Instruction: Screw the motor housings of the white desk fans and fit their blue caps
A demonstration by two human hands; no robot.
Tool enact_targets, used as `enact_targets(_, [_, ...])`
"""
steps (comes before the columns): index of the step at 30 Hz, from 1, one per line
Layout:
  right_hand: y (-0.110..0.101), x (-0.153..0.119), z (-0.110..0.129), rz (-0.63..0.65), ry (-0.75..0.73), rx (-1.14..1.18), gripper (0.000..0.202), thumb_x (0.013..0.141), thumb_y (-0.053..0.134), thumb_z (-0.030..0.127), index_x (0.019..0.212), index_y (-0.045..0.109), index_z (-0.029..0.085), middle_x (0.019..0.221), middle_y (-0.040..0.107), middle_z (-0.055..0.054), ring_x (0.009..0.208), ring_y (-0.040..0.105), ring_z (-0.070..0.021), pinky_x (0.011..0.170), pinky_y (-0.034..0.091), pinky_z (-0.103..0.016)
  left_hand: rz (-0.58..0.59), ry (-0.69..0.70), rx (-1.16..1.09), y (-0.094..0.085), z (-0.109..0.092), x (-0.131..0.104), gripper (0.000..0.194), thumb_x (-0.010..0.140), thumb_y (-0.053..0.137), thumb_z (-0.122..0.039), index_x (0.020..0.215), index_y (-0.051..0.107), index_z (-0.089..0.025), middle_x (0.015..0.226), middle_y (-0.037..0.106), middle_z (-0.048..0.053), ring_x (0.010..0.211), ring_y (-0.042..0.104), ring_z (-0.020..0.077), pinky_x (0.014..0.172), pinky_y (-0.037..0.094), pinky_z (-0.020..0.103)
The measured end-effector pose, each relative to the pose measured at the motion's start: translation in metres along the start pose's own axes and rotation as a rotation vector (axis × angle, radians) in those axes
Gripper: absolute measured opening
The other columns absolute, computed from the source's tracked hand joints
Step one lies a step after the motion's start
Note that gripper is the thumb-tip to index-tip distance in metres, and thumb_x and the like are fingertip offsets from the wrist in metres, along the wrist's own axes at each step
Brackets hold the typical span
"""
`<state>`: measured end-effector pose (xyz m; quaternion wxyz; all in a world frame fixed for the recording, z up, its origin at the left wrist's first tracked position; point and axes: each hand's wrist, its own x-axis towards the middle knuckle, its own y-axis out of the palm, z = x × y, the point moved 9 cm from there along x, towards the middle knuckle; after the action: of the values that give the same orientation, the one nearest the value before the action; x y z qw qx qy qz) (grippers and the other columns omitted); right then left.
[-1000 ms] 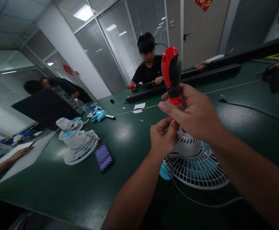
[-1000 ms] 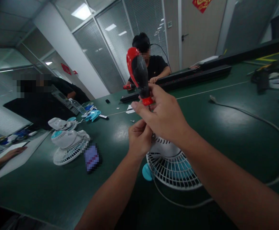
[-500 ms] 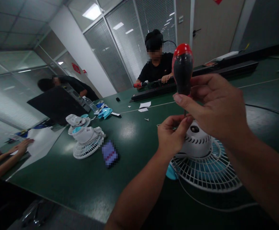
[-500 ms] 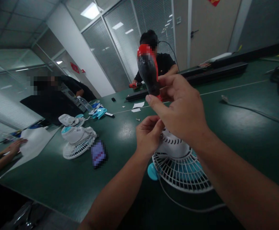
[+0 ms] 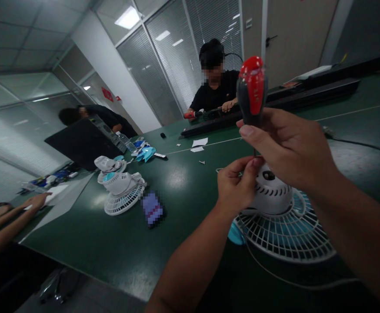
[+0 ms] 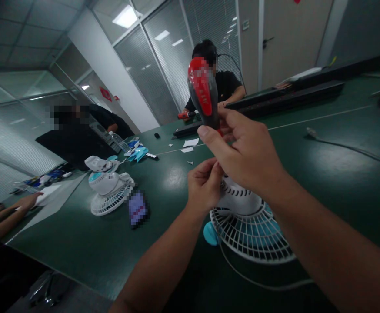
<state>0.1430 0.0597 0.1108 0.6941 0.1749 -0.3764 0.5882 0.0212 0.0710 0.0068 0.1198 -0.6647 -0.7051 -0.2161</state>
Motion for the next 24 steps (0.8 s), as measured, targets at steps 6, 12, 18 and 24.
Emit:
enact_targets(6, [-0.014,0.001,-0.003,-0.184,-0.004,-0.044,0.048,0.072,0.087,0.038,0.114,0.075,0.019,0.101,0.077,-0.006,0.085,0.074,-0.0216,0.071,0.063,-0.037,-0.035,-0.049,-0.099,0.002,-0.003,0.000,0.019,0.080,0.083,-0.038,0.083,0.081,-0.019,0.082,0.081,0.005,0.073,0.071,0.0121,0.076,0.057,0.027])
enact_targets(12, [-0.019,-0.003,0.004,-0.241,-0.038,-0.063,0.032,0.076,0.086,0.031,0.105,0.077,0.022,0.096,0.079,-0.002,0.079,0.075,-0.0173,0.072,0.065,-0.032,-0.091,-0.119,-0.112,0.000,0.006,-0.002,0.020,0.079,0.085,-0.035,0.083,0.079,-0.017,0.081,0.080,0.005,0.068,0.069,0.0104,0.071,0.055,0.025])
enact_targets(18, [-0.016,-0.002,0.012,-0.191,-0.068,-0.094,0.024,0.079,0.079,0.025,0.102,0.081,0.020,0.091,0.080,-0.001,0.075,0.076,-0.0148,0.070,0.063,-0.027,-0.009,-0.051,-0.076,0.005,0.003,-0.003,0.031,0.087,0.076,-0.048,0.096,0.080,-0.019,0.090,0.081,0.006,0.077,0.071,0.0128,0.078,0.056,0.028])
enact_targets(24, [-0.013,-0.003,0.011,-0.152,-0.105,-0.099,0.027,0.088,0.068,0.026,0.110,0.081,0.017,0.096,0.081,-0.002,0.080,0.076,-0.0138,0.075,0.060,-0.026,0.032,0.054,0.001,0.004,-0.005,-0.002,0.045,0.091,0.067,-0.062,0.097,0.081,-0.020,0.092,0.082,0.008,0.080,0.072,0.0148,0.077,0.056,0.029])
